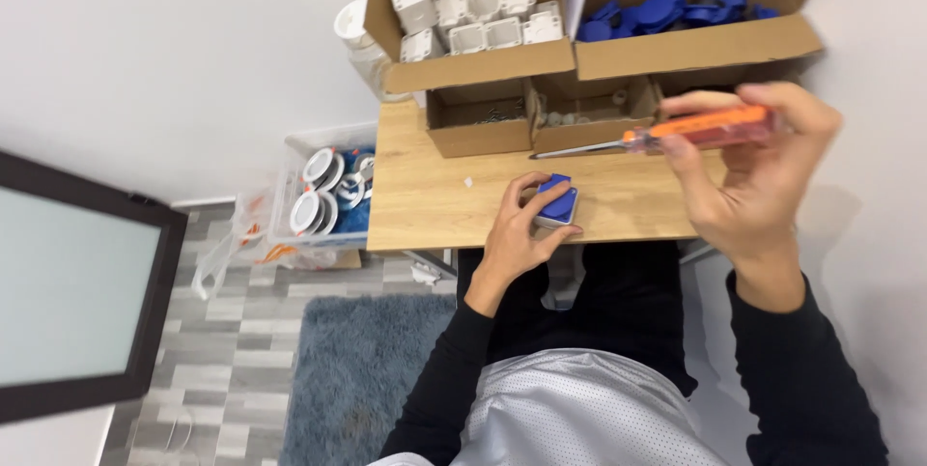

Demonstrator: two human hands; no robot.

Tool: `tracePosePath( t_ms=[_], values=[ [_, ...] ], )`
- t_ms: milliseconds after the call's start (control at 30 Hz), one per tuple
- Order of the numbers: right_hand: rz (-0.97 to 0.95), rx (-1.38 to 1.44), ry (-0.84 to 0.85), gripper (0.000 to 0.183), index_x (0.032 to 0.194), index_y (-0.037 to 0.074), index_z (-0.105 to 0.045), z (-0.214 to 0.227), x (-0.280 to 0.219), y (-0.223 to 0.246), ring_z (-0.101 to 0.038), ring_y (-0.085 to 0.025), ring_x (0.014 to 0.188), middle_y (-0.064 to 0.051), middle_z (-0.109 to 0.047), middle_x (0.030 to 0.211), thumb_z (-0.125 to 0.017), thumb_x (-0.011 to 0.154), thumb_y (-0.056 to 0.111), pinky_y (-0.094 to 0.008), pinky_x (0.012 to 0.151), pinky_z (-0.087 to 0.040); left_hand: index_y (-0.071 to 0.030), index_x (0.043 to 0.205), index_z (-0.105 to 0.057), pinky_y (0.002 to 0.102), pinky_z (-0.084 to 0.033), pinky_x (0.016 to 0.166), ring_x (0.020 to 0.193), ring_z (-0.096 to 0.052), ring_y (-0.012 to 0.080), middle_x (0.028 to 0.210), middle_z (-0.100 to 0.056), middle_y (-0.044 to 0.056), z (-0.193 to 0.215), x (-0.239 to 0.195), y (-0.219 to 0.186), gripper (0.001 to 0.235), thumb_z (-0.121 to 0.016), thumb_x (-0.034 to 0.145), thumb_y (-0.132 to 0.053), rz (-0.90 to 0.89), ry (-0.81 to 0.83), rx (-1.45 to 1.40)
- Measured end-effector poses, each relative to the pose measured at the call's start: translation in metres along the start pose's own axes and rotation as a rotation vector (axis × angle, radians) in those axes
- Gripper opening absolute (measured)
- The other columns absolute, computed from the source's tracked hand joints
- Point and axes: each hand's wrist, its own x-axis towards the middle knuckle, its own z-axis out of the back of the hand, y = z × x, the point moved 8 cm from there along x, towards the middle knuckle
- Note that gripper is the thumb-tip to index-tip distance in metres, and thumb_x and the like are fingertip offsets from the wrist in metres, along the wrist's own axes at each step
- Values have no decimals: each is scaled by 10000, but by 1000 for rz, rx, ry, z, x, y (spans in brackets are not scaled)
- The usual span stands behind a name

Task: The person assembles a small electrical box by attaching a blue cover to a white base. They insert a screw and use a screwdriver to tighten it, securing the cover in place.

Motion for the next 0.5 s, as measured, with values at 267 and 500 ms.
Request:
tracePosePath(
  t_ms=[267,500],
  values=[
    [3,-56,-14,525,1445,-14,-318,-12,-14,-38,-759,-496,1081,-379,-589,1186,-689,1122,-197,-535,949,-678,-198,1528,-596,504,-589,1213,1446,-557,338,1500,-493,150,5,0,-2,597,-815,1001,-373,36,35,-30],
    [-35,-48,-33,518,1364,29,-292,-29,-18,-77,-762,-521,1065,-412,-609,1131,-691,1080,-141,-547,906,-671,-145,1581,-522,580,-488,1311,1539,-511,482,1645,-402,264,8,8,-2,624,-687,980,-115,77,168,-105]
  ],
)
